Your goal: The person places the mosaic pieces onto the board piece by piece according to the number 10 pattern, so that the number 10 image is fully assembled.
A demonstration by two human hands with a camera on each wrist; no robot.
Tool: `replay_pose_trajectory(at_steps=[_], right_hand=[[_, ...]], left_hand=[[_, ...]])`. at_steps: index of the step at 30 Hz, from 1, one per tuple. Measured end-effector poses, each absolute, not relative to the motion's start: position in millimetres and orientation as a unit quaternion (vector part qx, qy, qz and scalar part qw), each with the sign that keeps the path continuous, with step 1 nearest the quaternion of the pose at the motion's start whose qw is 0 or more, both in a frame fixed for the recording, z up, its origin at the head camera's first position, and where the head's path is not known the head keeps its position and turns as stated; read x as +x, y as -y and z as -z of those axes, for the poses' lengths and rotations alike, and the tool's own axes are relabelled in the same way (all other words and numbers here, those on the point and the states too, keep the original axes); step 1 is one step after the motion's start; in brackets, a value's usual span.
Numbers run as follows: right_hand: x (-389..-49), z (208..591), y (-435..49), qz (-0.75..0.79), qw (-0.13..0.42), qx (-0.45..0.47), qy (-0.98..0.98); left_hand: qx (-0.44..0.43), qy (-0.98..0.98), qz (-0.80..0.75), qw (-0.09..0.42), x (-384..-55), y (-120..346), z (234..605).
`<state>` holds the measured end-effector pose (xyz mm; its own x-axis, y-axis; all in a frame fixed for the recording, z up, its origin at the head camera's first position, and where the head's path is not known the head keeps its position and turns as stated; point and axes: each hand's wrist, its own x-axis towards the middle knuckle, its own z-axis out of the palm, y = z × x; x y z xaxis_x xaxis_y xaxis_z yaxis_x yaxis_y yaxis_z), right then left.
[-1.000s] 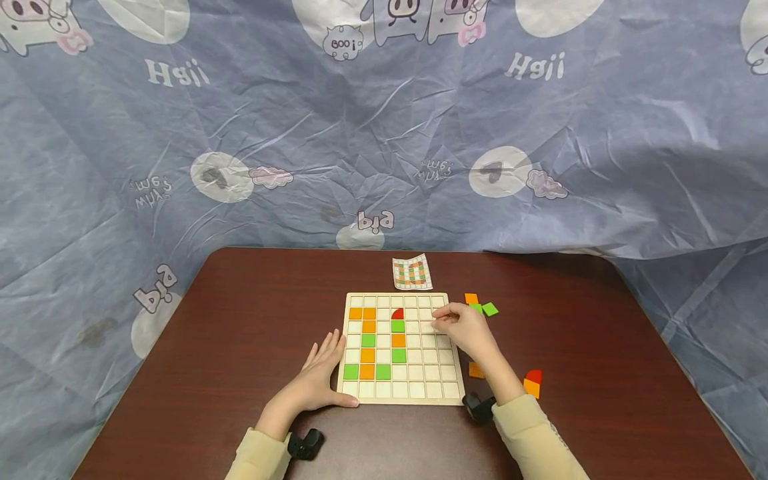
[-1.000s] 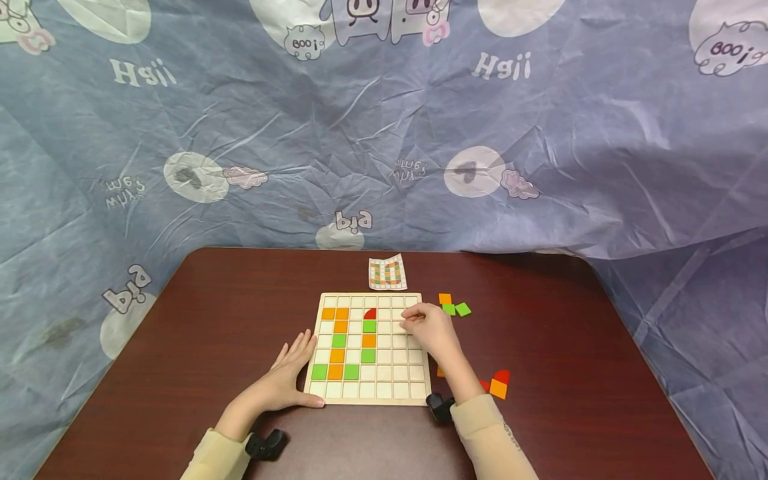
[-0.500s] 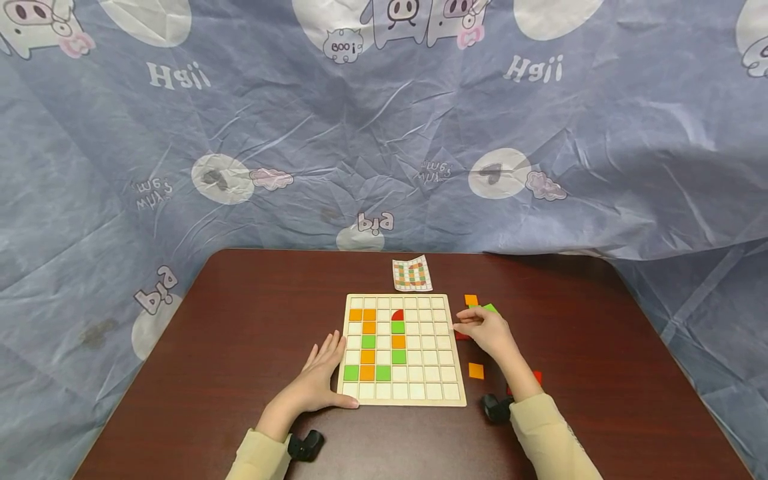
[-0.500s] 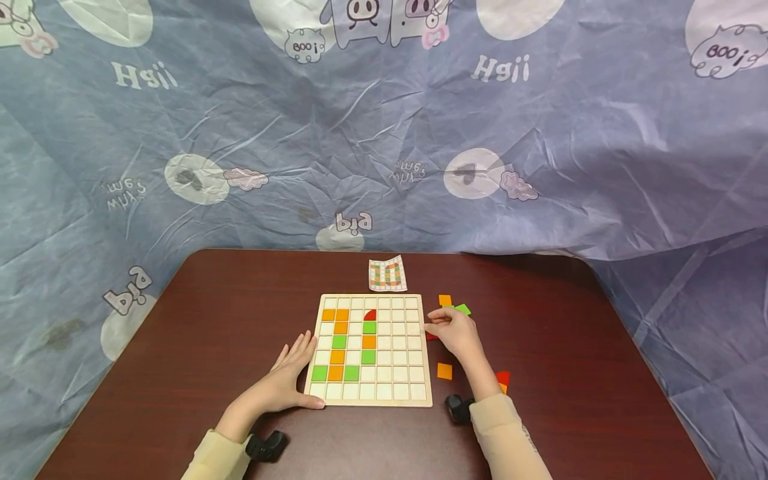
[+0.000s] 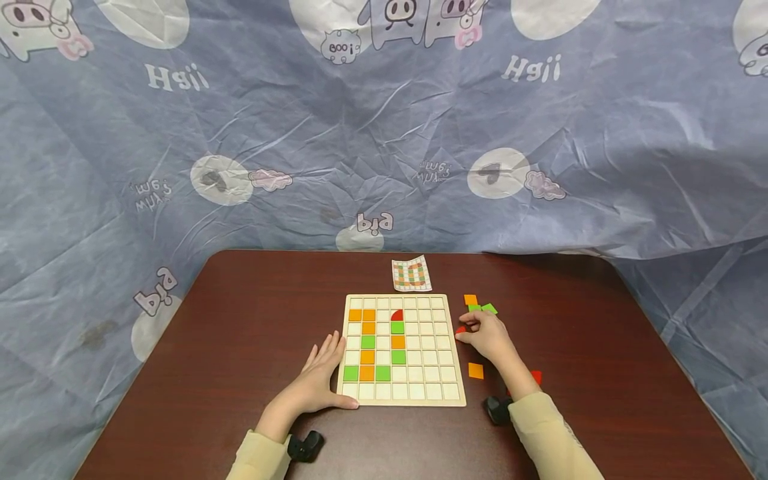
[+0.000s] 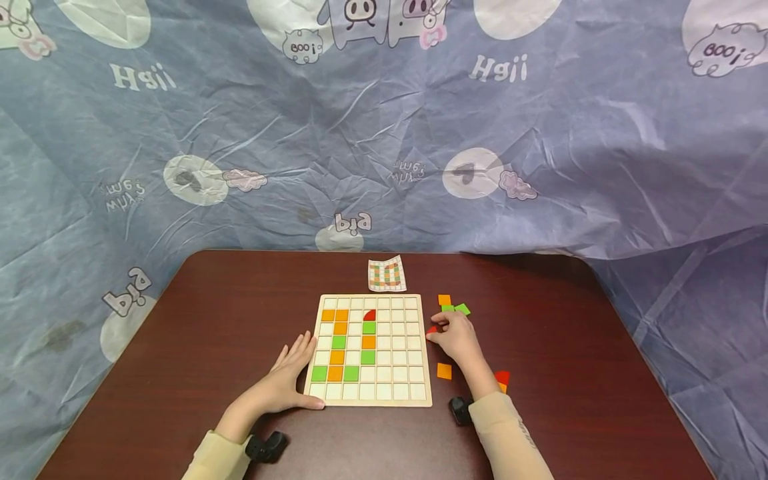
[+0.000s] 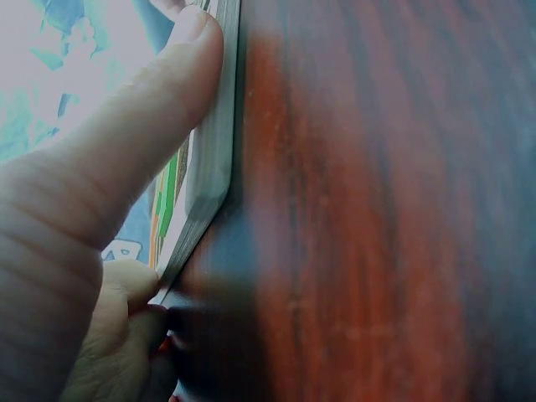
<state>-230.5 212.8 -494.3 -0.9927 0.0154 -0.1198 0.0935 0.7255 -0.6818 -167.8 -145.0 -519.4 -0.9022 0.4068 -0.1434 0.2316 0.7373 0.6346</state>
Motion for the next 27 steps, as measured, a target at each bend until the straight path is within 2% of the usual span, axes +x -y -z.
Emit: replay_pose_trajectory(at_steps=[27], right_hand=[[-218.2, 487.5, -220.3, 0.398, 0.07, 0.022, -0.915]], left_hand=[[0.179, -0.921, -0.319, 0.134, -166.6, 144.4, 518.2]])
